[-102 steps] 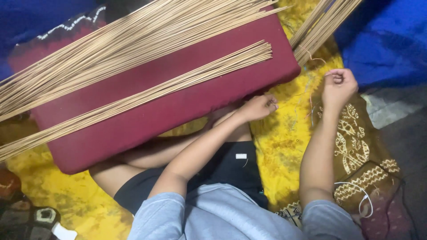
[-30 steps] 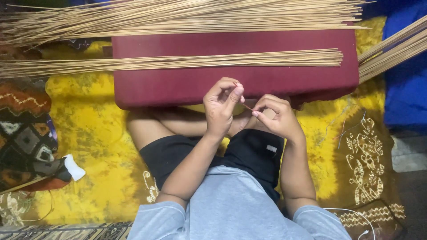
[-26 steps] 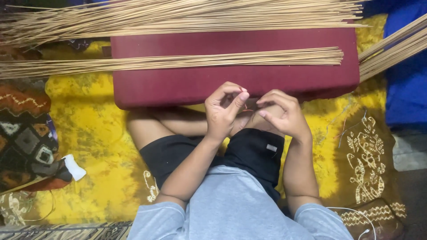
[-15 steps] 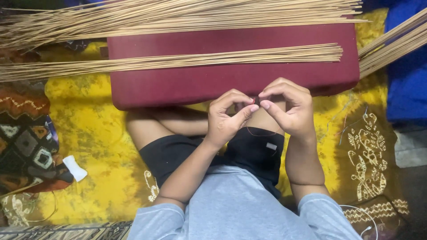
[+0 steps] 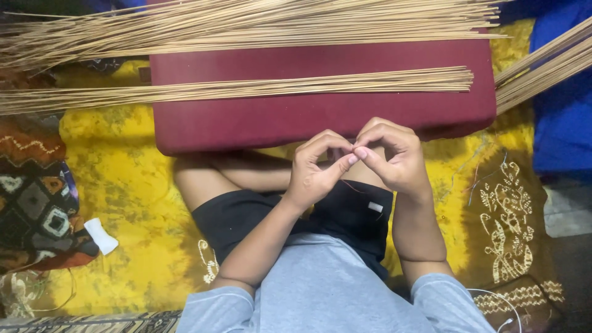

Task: Gathering thin wooden sticks into bundles and securing them by tying string around them.

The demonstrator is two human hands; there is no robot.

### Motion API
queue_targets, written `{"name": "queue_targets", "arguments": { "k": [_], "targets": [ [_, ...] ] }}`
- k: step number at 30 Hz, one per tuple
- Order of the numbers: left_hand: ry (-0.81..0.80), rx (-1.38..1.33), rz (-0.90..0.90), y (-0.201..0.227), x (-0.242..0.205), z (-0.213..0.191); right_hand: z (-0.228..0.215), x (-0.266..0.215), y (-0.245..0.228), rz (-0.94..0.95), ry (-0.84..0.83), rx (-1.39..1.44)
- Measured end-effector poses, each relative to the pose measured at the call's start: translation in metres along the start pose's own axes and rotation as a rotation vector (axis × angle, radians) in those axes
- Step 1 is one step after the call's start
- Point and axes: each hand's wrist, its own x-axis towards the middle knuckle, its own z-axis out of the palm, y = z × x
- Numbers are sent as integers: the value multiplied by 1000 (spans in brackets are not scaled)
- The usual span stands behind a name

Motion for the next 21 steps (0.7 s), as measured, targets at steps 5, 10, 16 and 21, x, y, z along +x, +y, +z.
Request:
{"name": "queue_targets", "arguments": {
  "k": [5,10,16,21],
  "targets": [
    [5,-29,-6,-8,-4,0,-1,-2,3,-3,6,-5],
    [32,-86,-37,-10,-6,4,1,-4,5,-13,28,-35],
    [73,-73,-57,-10,-7,5,2,-9,10,28,60,-24],
    [64,-86,-77,-14,-9,6,1,-13,15,37,84,-7]
  ]
}}
